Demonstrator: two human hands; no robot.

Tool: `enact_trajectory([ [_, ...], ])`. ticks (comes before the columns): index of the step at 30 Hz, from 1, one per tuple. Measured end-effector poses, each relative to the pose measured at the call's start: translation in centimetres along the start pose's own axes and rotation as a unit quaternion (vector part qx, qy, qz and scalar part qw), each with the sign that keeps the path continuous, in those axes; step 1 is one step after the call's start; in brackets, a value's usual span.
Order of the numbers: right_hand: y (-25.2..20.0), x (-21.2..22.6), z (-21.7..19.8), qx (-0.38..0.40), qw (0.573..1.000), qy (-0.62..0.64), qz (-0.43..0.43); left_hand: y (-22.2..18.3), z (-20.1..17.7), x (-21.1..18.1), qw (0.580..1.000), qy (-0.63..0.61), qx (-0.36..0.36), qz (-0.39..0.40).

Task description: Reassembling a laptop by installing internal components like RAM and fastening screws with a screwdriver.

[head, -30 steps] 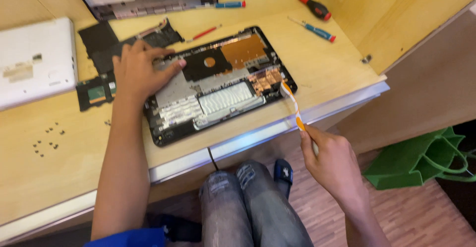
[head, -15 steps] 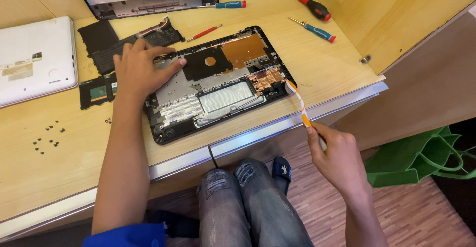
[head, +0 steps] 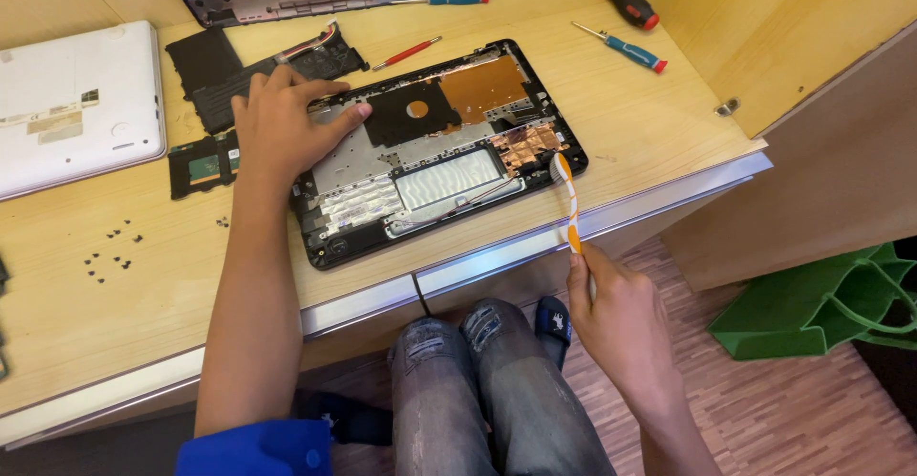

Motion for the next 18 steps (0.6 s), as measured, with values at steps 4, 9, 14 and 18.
enact_trajectory([
  [4, -1.2, 2.8, 1.0, 0.014, 1.000, 0.002, -0.019, 0.0, -0.1, 0.0, 1.000, 0.000, -0.001, -0.002],
  [9, -3.5, 7.1, 4.1, 0.000, 0.988, 0.057, -0.146, 0.0, 0.0, 0.1, 1.000, -0.004, 0.005, -0.006],
  [14, -3.3, 8.9, 4.1, 0.037, 0.977, 0.114, -0.176, 0.1, -0.4, -0.2, 1.000, -0.004, 0.014, -0.009],
  [18, -1.8, 3.6, 3.6, 0.042, 0.979, 0.121, -0.158, 0.2, -0.1, 0.0, 1.000, -0.007, 0.011, -0.016],
])
Point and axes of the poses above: each hand's wrist, its own y-axis towards the middle knuckle, its own z-axis out of the palm, x = y × z, the point moved 1 cm from there along y, towards the middle knuckle, and after that the axes turned 3 degrees about -y, right-handed, at the moved point
